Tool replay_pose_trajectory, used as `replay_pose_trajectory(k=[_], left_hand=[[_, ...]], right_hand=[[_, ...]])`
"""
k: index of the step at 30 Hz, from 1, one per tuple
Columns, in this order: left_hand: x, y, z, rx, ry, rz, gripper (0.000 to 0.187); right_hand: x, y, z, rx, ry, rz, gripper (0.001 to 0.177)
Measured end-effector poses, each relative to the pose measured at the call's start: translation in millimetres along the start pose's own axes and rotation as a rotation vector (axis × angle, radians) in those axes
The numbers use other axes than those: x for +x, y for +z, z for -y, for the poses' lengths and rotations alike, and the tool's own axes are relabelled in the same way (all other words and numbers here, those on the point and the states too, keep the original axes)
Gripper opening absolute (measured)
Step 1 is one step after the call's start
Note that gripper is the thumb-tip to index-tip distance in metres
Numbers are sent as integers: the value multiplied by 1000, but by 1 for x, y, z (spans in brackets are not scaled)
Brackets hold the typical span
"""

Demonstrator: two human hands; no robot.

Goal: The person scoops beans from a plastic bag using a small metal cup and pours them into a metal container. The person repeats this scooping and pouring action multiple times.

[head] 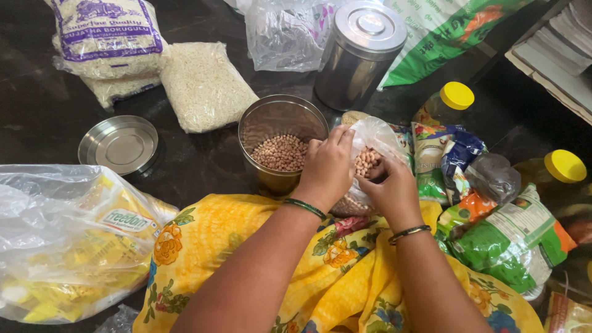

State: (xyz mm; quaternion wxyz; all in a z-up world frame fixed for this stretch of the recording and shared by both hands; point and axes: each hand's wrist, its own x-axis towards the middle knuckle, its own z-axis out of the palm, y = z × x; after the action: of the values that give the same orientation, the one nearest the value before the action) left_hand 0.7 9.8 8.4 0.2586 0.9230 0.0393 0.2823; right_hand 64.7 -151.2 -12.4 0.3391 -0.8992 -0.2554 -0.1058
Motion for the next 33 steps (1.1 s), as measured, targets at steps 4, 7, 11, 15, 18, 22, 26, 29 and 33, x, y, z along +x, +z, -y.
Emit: replay_pose_trajectory(k=[4, 7, 11, 15, 18, 22, 26, 29, 33], left_hand=[[2, -8, 0, 32, -15, 0, 59], [2, -16, -2, 6, -3, -30, 60], [0, -28, -9, -69, 84, -114, 47], [-1, -36, -19, -180, 211, -202, 34], [-5, -41, -25, -433, 228, -130, 35], [-1, -46, -26, -670, 150, -43, 38], [10, -57, -15, -769, 39, -22, 40], [11, -71, 2, -793, -68, -18, 42], [13, -84, 31, -840, -170, -31, 44]], right_hand=[[-1, -20, 6, 329, 215, 127, 36], [-1, -34, 6, 321, 272, 170, 39], [-1, -43, 6, 594, 132, 230, 37], [-3, -53, 15, 604, 96, 217, 32], [-2, -62, 28, 573, 135, 210, 30], [4, -69, 52, 626, 31, 219, 31], [11, -64, 77, 659, -32, 224, 33], [18, -53, 94, 585, -87, 218, 33], [30, -32, 110, 618, -180, 276, 32]])
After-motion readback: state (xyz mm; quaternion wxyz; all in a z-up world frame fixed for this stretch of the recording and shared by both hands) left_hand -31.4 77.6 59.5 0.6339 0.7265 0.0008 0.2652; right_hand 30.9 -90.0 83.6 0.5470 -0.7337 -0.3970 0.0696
